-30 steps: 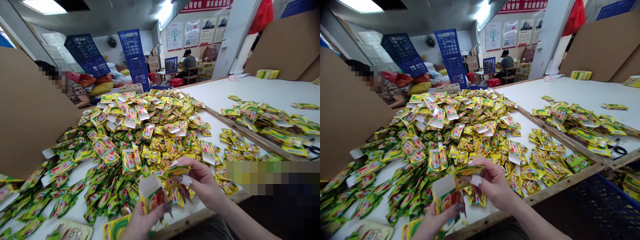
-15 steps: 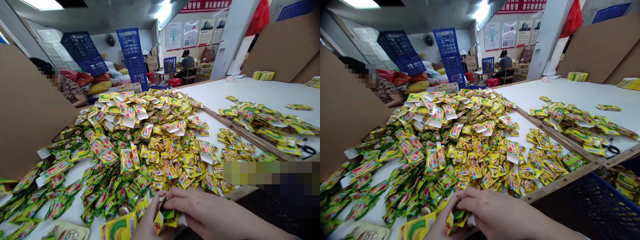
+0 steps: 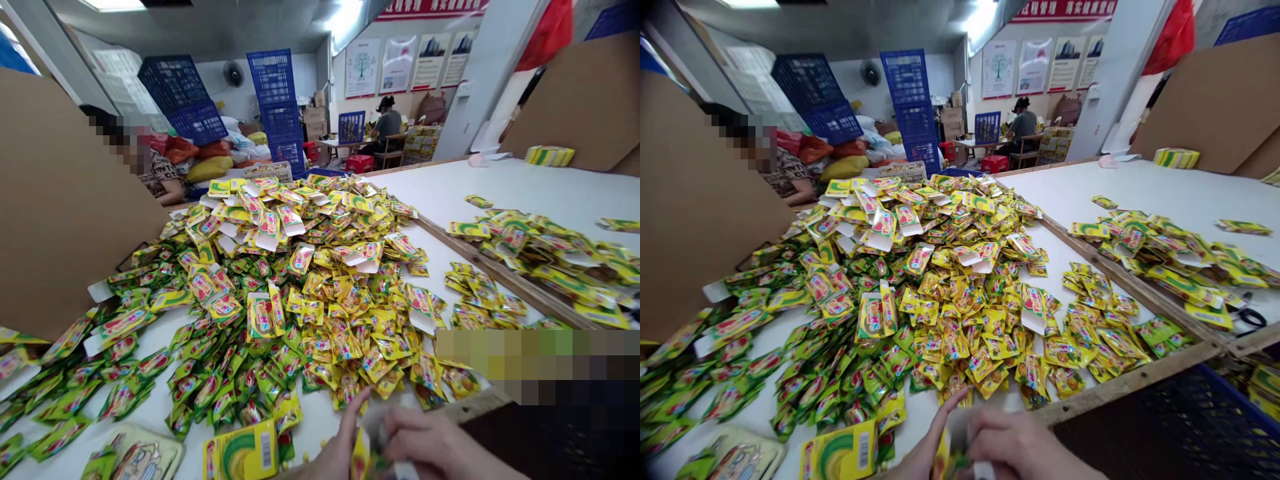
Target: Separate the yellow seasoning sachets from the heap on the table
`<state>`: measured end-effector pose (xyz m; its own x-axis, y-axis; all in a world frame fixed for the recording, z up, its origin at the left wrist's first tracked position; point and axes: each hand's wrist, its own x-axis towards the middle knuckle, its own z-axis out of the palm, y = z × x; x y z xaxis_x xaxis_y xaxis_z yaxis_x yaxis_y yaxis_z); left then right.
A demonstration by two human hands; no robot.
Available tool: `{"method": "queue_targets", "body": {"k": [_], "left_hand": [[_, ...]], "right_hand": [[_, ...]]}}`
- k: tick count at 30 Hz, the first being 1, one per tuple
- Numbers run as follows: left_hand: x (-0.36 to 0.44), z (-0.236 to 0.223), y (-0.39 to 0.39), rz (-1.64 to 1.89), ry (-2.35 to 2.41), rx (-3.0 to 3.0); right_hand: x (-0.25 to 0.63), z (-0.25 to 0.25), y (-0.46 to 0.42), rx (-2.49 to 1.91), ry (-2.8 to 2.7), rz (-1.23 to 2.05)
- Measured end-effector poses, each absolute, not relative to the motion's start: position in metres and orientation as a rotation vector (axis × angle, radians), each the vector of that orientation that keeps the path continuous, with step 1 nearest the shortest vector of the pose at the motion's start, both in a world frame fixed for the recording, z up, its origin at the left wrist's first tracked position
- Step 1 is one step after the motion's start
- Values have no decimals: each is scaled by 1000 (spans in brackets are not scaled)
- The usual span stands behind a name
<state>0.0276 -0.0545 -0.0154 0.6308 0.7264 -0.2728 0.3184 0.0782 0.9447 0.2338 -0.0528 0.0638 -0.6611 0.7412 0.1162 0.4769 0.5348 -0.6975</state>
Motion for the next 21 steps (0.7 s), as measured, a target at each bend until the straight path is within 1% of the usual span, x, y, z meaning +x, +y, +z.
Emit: {"method": "queue_targets", "body": {"k": [2, 4, 5, 6, 7, 8, 10, 12, 13, 15, 17, 19, 21], "left_hand": [[15, -5, -51, 421, 1048, 1720], [-8, 0, -45, 547, 1350, 1958], [-21, 0, -41, 603, 1536, 2041], [-34, -1, -37, 625, 1713, 2092], [-44, -3, -33, 614, 1874, 2121], [-52, -6, -29, 578, 2013, 2136], [-57, -10, -21, 502, 2228, 2160], [-51, -10, -16, 428, 2345, 2197], [-46, -10, -14, 393, 2367, 2213], [-39, -8, -10, 356, 2353, 2226], [-36, -7, -9, 416, 2267, 2197], [-37, -6, -11, 577, 2135, 2090], [-36, -3, -15, 784, 1939, 1852]], "right_hand": [[272, 61, -39, -1164, -2248, 479], [312, 63, -22, -1492, -1965, -112], [327, 65, -15, -1677, -1821, -353], [336, 66, -8, -1777, -1719, -510], [337, 66, -3, -1794, -1700, -569], [330, 64, 1, -1735, -1776, -530], [296, 52, 5, -1443, -2086, -278], [250, 34, 9, -1259, -2398, -29], [229, 24, 11, -1212, -2489, 33], [198, 7, 16, -1192, -2579, 70], [189, -3, 21, -1188, -2564, 43], [193, -5, 21, -1143, -2480, 18], [202, 1, 14, -997, -2382, 12]]}}
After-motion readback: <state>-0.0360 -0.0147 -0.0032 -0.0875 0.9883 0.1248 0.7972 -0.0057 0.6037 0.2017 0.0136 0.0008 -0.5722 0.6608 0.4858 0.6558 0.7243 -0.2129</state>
